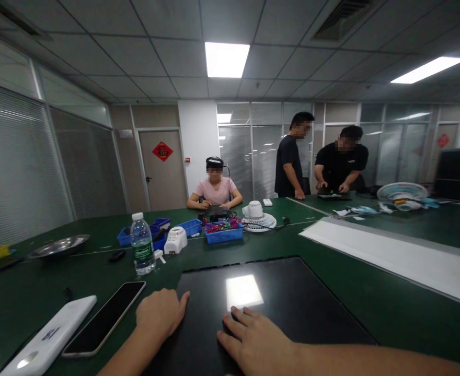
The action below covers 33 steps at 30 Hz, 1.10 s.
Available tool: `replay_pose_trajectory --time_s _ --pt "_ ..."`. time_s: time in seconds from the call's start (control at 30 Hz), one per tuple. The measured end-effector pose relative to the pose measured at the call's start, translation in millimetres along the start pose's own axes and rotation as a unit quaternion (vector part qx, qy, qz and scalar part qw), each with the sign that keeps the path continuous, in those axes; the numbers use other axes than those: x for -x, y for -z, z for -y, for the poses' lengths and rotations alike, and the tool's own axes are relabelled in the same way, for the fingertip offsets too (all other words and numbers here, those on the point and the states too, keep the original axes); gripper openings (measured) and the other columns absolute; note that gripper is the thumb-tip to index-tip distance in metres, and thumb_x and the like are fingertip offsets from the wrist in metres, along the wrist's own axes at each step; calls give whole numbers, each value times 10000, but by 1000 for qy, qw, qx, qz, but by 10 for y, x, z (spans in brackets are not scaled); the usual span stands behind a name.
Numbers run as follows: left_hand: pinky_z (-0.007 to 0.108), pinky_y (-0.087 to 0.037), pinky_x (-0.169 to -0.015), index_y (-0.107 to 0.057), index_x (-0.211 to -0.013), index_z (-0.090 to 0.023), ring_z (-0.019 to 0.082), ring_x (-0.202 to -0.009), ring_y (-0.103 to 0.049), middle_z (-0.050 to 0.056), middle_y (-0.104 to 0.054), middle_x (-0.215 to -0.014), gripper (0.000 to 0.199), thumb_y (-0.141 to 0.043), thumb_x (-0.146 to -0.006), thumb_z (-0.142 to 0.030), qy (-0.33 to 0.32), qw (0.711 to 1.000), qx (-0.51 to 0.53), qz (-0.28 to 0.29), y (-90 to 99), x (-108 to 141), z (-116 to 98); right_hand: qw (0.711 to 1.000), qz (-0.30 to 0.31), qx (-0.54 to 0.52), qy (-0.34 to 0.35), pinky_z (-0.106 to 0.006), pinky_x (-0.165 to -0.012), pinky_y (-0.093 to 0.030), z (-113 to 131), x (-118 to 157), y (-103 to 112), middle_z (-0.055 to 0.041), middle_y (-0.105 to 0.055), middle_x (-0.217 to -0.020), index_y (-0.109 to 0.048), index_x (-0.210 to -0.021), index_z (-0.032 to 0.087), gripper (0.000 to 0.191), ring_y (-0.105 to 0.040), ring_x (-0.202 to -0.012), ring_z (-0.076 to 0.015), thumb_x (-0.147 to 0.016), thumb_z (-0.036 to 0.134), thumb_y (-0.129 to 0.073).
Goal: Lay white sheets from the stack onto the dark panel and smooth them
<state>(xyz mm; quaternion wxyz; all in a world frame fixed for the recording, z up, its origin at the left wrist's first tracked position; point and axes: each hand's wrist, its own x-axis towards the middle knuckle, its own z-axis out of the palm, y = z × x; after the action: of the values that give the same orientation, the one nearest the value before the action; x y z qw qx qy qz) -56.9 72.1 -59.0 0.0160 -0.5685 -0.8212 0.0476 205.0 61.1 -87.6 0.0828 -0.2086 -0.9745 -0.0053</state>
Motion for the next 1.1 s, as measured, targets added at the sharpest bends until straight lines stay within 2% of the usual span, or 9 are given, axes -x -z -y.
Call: replay_pose_trajectory --time_s 0.27,0.43,0.5,0.6,0.67,0.87,0.93,1.03,1.1 --pt "460 -559 -907 -659 -1140 -173 214 -1013 -689 61 -707 -1147 332 -627 -949 -443 -25 999 24 16 -30 -123 122 998 -55 -28 -2 -497 -1076 -466 -83 42 -22 -171 -562 -1427 -593 -1381 182 737 -534 -1304 -390 -887 727 -546" --pt "456 -563 -898 -654 -1152 -175 212 -1007 -688 62 -703 -1153 340 -624 -950 -447 -40 995 86 21 -46 -169 163 990 -89 92 65 -473 -930 -565 -83 -10 -105 -183 -644 -1315 -587 -1357 148 718 -655 -1143 -370 -901 702 -546" --pt "445 -567 -884 -658 -1140 -176 206 -982 -694 57 -710 -1128 340 -621 -950 -455 -50 991 122 25 -49 -174 162 972 -121 170 113 -431 -764 -612 -64 -33 -210 -186 -685 -1236 -616 -1291 136 601 -711 -1012 -346 -953 624 -521" --pt "427 -575 -859 -663 -1128 -177 199 -948 -702 49 -718 -1097 339 -621 -949 -462 -64 980 188 27 -57 -204 160 937 -169 253 171 -395 -594 -603 -22 -31 -281 -195 -717 -1150 -613 -1253 98 359 -740 -890 -332 -985 322 -531" --pt "425 -578 -856 -662 -1131 -177 204 -962 -700 50 -715 -1110 333 -630 -945 -451 -63 970 235 23 -61 -254 178 921 -198 286 175 -403 -572 -601 2 -8 -185 -204 -717 -1148 -605 -1249 58 343 -741 -878 -336 -948 184 -502" --pt "399 -598 -806 -649 -1162 -174 206 -936 -700 41 -701 -1126 335 -640 -943 -427 -19 947 321 -7 -66 -429 360 918 -262 255 154 -425 -773 -602 -13 71 499 -180 -703 -1205 -606 -1248 34 405 -725 -957 -295 -994 217 -349" --pt "395 -600 -800 -644 -1171 -177 200 -927 -701 43 -700 -1124 336 -638 -945 -426 -14 945 326 -16 -66 -444 415 939 -236 213 131 -406 -794 -586 -38 103 668 -123 -728 -1168 -621 -1217 96 362 -723 -943 -265 -1011 251 -366" --pt "401 -595 -810 -647 -1160 -177 200 -929 -699 43 -701 -1116 334 -634 -946 -433 -34 949 312 -25 -55 -427 432 987 -92 130 25 -380 -667 -547 -95 162 800 -56 -751 -903 -658 -1037 186 358 -709 -747 -243 -1011 455 -423" --pt "417 -584 -835 -651 -1146 -175 202 -941 -696 46 -704 -1113 334 -624 -950 -445 -73 952 295 -25 -36 -396 406 995 -32 91 -33 -383 -659 -516 -177 196 823 -55 -727 -831 -668 -990 204 419 -692 -718 -251 -998 533 -409"
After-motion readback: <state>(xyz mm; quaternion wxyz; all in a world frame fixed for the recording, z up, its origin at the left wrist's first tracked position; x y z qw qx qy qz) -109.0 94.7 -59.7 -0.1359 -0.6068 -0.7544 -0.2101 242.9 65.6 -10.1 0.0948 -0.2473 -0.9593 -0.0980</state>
